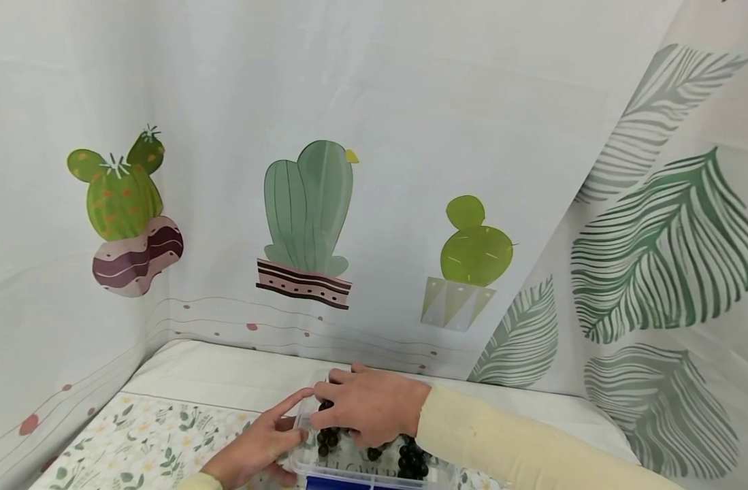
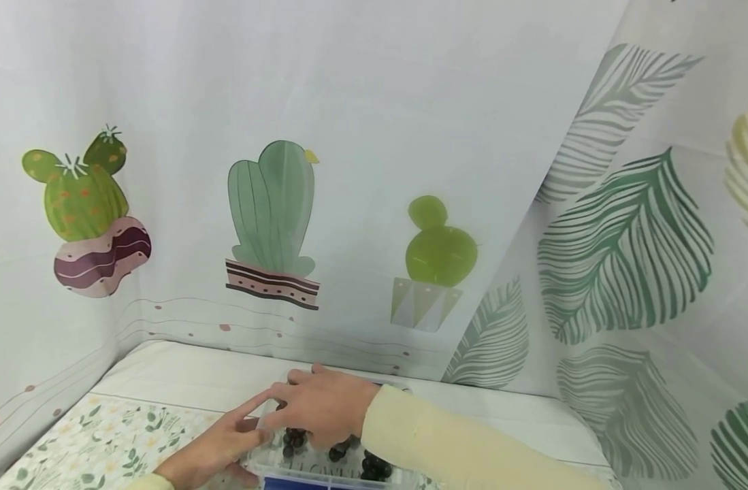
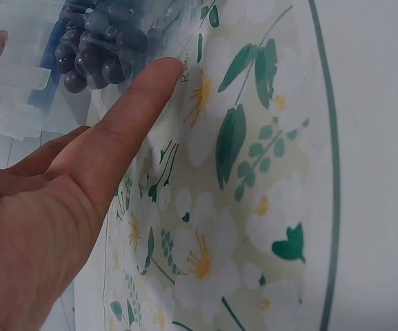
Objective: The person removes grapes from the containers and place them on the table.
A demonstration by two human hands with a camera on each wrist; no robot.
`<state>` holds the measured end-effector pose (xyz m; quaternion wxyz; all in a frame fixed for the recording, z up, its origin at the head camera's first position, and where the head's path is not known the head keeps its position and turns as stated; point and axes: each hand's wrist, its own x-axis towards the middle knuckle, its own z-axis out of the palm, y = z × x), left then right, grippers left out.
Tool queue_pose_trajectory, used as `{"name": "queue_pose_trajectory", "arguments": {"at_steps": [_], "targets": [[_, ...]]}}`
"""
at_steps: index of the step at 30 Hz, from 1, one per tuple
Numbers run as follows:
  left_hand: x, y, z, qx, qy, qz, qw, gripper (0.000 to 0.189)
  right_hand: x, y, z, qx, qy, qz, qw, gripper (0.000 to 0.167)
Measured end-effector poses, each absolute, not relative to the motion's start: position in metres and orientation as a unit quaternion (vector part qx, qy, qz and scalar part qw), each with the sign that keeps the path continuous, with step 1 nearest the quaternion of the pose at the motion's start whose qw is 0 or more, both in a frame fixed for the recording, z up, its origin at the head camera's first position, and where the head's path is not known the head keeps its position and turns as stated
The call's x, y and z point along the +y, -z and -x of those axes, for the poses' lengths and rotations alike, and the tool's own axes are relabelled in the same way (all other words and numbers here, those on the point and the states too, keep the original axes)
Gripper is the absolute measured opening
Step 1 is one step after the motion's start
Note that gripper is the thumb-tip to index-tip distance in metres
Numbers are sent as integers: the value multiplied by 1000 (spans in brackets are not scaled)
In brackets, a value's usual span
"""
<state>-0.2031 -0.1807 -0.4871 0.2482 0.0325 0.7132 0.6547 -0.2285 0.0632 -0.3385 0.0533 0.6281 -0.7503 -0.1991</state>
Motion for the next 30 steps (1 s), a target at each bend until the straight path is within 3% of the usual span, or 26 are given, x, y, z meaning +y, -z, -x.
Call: {"name": "queue_pose_trajectory", "arguments": {"at_steps": [13,30], "targets": [[-181,486,205,722,-647,-25,245,79,63,333,226,-751,213,-623,48,50],[-179,486,203,716,-655,-26,240,76,66,324,222,-749,215,-622,80,44]]}}
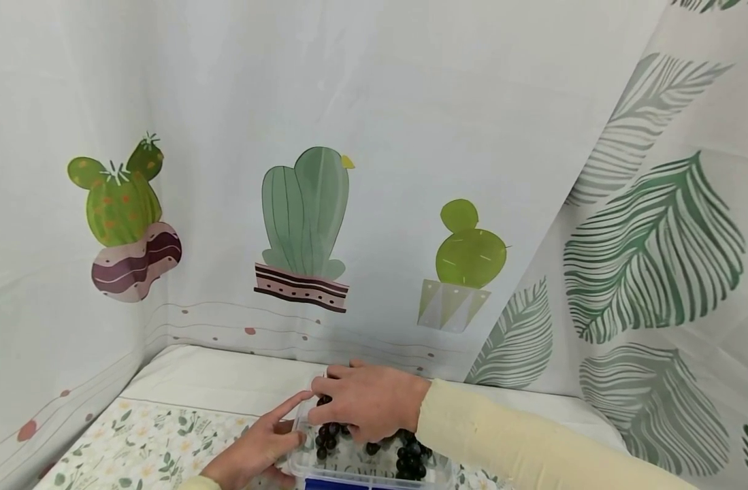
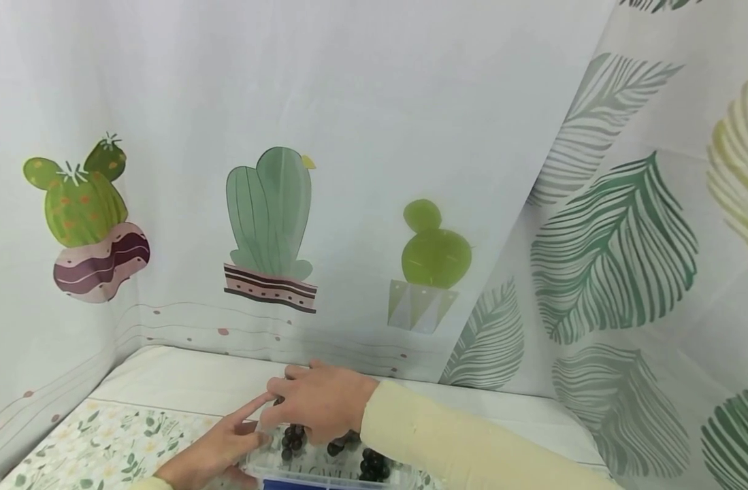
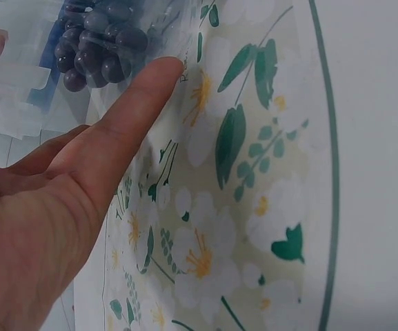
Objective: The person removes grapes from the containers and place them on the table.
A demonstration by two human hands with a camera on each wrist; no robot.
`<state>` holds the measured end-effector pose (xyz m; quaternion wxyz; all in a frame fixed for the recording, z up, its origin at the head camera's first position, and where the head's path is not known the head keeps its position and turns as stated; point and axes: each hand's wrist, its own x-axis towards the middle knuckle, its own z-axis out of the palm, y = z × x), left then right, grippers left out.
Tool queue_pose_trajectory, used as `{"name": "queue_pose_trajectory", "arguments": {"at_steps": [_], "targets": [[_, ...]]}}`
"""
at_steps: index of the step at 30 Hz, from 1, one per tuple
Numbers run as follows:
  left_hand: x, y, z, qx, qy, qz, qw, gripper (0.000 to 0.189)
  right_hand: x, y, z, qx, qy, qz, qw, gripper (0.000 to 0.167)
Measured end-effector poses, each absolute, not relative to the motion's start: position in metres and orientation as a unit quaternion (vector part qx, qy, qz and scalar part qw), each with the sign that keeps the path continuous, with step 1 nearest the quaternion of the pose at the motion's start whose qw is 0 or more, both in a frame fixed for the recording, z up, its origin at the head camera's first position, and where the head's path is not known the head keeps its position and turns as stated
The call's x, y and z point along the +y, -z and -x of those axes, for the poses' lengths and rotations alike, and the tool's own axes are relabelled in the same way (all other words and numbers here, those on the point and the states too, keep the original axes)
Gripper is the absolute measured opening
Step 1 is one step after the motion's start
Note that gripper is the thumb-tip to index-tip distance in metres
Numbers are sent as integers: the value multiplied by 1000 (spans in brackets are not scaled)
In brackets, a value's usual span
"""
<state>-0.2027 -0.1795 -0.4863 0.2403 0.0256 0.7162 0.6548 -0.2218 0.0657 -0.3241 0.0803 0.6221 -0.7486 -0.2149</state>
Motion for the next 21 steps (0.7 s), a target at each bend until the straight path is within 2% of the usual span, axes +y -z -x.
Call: {"name": "queue_pose_trajectory", "arguments": {"at_steps": [13,21], "targets": [[-181,488,205,713,-658,-30,239,76,66,316,221,-743,225,-623,95,37],[-181,489,205,710,-661,-30,241,75,65,312,220,-748,227,-617,90,38]]}}
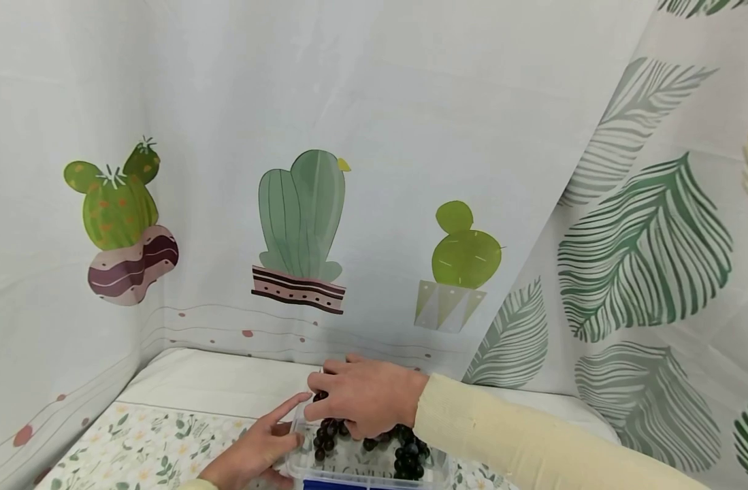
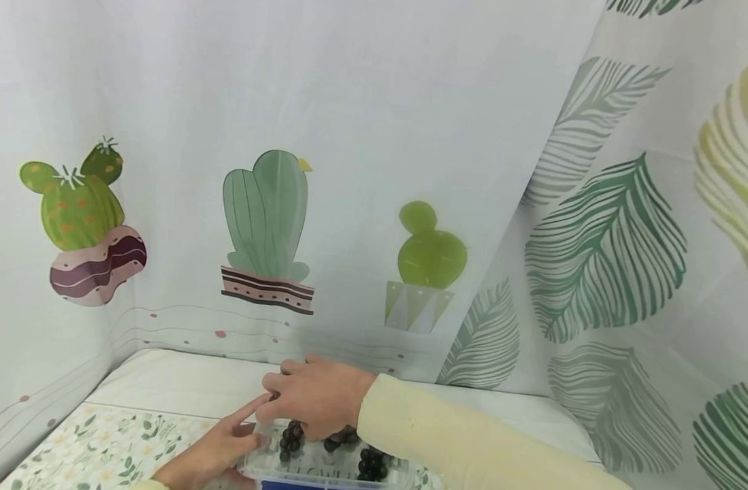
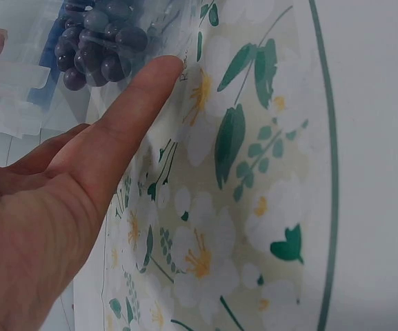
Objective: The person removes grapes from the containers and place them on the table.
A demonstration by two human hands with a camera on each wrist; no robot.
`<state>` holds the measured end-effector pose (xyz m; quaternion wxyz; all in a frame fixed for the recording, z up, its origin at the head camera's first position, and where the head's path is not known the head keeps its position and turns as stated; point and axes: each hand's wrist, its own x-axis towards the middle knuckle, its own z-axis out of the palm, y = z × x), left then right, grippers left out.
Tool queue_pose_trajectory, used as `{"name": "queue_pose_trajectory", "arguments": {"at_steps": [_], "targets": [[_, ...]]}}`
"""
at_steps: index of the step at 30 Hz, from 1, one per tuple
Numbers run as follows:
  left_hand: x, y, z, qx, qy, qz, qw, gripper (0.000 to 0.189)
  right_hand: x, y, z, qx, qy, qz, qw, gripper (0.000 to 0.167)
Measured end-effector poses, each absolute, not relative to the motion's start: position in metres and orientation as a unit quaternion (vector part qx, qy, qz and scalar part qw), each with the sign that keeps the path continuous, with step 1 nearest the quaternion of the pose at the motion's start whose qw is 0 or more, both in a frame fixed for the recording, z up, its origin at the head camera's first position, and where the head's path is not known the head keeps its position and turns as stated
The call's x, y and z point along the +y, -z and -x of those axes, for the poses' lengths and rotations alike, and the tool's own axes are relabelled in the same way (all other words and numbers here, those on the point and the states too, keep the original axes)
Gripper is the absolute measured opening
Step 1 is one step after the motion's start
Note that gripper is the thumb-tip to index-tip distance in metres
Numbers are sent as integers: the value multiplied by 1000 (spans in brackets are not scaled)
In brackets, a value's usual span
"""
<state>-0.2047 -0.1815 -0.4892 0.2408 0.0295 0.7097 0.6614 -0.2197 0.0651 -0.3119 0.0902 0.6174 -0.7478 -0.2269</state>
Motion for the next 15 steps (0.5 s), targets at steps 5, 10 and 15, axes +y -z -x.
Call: {"name": "queue_pose_trajectory", "arguments": {"at_steps": [5,10,15], "targets": [[-181,489,205,713,-659,-26,238,76,64,309,219,-749,233,-614,88,38],[-180,491,206,714,-658,-23,237,76,64,306,218,-748,239,-612,91,36],[-180,492,205,714,-659,-25,237,75,64,302,217,-748,242,-611,89,37]]}}
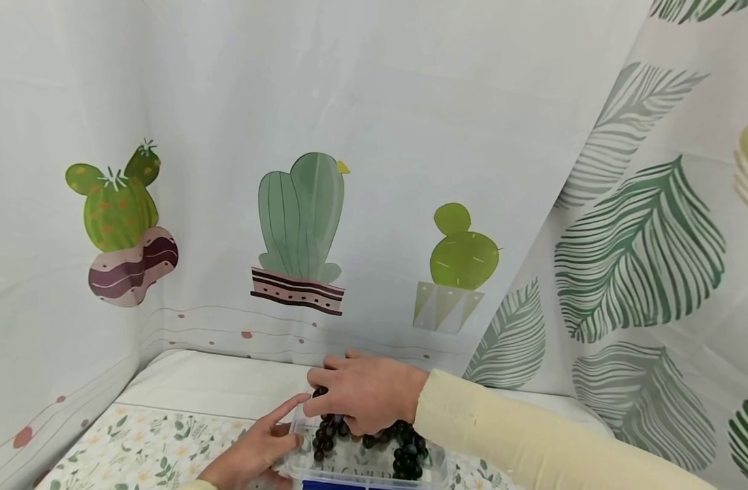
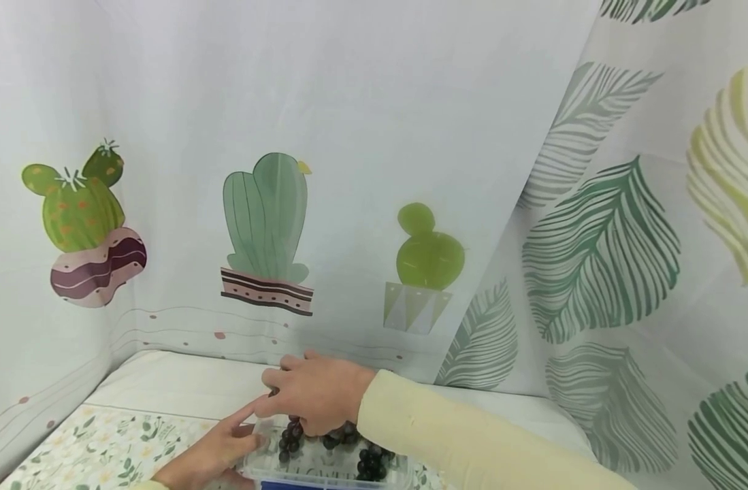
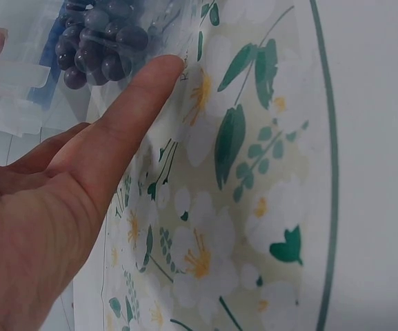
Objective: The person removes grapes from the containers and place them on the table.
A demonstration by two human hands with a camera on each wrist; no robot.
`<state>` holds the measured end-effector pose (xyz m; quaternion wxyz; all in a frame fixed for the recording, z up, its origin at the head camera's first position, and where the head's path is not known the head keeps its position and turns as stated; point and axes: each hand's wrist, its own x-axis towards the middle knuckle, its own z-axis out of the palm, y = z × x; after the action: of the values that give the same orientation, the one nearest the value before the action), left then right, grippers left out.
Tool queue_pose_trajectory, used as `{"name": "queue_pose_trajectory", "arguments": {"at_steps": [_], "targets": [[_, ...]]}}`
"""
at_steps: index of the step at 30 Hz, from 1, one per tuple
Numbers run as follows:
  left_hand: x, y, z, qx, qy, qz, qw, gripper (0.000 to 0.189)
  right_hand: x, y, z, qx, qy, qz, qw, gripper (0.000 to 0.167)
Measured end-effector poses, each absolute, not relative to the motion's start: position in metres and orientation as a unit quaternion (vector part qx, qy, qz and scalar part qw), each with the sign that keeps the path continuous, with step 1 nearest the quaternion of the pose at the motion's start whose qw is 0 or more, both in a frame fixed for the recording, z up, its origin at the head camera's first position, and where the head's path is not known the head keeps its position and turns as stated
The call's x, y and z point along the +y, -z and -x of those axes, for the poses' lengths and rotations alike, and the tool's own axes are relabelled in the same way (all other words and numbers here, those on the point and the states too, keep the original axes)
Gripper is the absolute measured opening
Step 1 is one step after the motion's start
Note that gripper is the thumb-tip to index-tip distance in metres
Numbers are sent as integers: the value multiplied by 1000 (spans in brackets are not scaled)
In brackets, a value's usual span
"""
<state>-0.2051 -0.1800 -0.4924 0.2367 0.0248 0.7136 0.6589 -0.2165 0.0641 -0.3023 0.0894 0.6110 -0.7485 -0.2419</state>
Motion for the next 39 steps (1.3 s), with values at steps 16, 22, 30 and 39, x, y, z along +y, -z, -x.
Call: {"name": "queue_pose_trajectory", "arguments": {"at_steps": [16,22,30,39], "targets": [[-182,492,203,703,-665,-23,252,81,68,294,214,-742,258,-607,122,46],[-179,493,206,710,-659,-15,247,82,70,290,214,-740,257,-607,132,48],[-185,495,208,709,-656,-31,256,83,71,285,212,-744,253,-604,129,44],[-183,490,202,693,-673,-44,254,80,71,280,211,-746,254,-602,130,45]]}}
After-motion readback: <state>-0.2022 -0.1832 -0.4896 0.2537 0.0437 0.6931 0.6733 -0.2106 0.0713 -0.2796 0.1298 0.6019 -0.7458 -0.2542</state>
